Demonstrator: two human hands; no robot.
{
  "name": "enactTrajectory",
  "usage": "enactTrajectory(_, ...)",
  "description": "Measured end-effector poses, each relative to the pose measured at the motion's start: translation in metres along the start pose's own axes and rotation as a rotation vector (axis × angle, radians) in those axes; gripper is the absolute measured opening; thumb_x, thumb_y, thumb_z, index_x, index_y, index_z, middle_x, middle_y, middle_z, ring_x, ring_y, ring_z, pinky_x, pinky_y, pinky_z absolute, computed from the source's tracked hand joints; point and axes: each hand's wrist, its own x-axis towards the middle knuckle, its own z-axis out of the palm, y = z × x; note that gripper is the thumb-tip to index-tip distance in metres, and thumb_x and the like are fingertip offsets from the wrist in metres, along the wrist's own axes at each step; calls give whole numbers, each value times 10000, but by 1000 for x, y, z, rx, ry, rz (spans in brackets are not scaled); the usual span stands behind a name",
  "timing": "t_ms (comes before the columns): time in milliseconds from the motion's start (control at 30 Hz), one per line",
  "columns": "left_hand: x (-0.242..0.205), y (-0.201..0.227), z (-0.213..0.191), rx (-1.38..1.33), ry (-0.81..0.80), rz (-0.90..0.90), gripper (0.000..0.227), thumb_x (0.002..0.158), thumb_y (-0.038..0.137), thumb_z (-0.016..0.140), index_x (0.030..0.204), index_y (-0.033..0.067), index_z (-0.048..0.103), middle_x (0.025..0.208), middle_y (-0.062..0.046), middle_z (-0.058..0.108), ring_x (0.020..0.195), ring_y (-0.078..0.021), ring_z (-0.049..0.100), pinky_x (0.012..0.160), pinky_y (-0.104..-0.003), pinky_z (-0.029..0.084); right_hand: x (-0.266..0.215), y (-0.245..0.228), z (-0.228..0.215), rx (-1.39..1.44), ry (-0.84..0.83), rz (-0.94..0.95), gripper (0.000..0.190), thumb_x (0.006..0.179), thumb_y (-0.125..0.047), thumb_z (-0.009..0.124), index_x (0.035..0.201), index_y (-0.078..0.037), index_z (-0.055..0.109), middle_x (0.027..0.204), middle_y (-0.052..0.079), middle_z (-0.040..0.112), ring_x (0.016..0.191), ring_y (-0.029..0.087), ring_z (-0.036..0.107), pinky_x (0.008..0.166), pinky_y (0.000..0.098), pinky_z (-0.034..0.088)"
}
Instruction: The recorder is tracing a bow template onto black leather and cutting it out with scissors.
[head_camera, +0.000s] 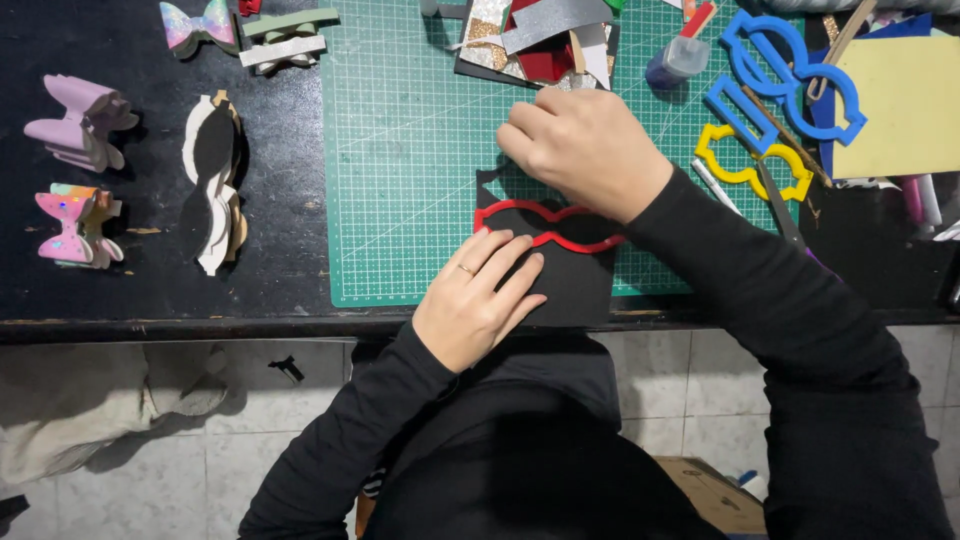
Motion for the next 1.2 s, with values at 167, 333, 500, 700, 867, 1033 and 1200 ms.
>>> enactTrajectory(167, 0, -1, 0, -2, 4, 11, 433, 899, 238, 793, 1248, 11, 672, 1322, -149, 616, 1280, -334, 546, 1156, -468, 443, -6, 10, -16, 192, 52, 10, 137, 924, -222, 739, 1006, -131, 676, 912, -14, 670, 826, 169, 678, 625, 306, 518)
enactTrajectory(333, -1, -1, 1, -3, 5, 10, 433, 901, 242, 793, 1248, 10, 674, 1316, -147, 615, 1277, -334, 546, 1153, -468, 444, -11, 12, -13, 466, -31, 82, 225, 877, -262, 763, 1019, -106, 685, 885, 24, 690, 750, 216, 680, 593, 339, 517)
enactTrajectory(500, 0, 0, 0, 20, 0, 15, 430, 900, 246, 790, 1243, 12, 678, 1315, -147, 619, 1271, -333, 551, 1148, -472, 450, -20, 19, -15, 277, 16, 118, 169, 931, -143, 759, 1072, -125, 669, 970, 20, 700, 896, 213, 712, 668, 334, 534)
enactTrajectory(700, 7, 1, -16, -112, 7, -45, 474, 894, 256, 796, 1270, 12, 646, 1352, -175, 599, 1300, -368, 545, 1136, -474, 455, -62, 14, -55, 444, 76, 279, 220, 956, -136, 805, 1131, -87, 681, 1080, 67, 714, 1005, 253, 703, 781, 353, 545)
enactTrajectory(867, 19, -21, -34, -108, 55, -117, 605, 884, 293, 824, 1340, -24, 585, 1376, -185, 589, 1328, -378, 540, 1142, -475, 442, -119, -16, -52, 682, 89, 546, 306, 895, -171, 850, 1139, -63, 701, 1143, 91, 724, 1075, 249, 706, 914, 353, 558)
enactTrajectory(1033, 30, -40, -34, -165, -27, -103, 665, 861, 321, 836, 1352, -35, 564, 1357, -189, 592, 1308, -377, 551, 1122, -450, 439, -137, -46, -34, 769, 148, 748, 361, 828, -180, 873, 1140, -71, 728, 1169, 87, 725, 1105, 248, 707, 973, 362, 553)
enactTrajectory(1200, 31, -41, -26, -125, -29, -119, 571, 857, 301, 842, 1280, -1, 608, 1301, -142, 617, 1261, -340, 579, 1141, -488, 422, -136, -55, -24, 729, 185, 788, 324, 815, -162, 887, 1104, -90, 760, 1151, 58, 727, 1075, 239, 690, 930, 348, 551)
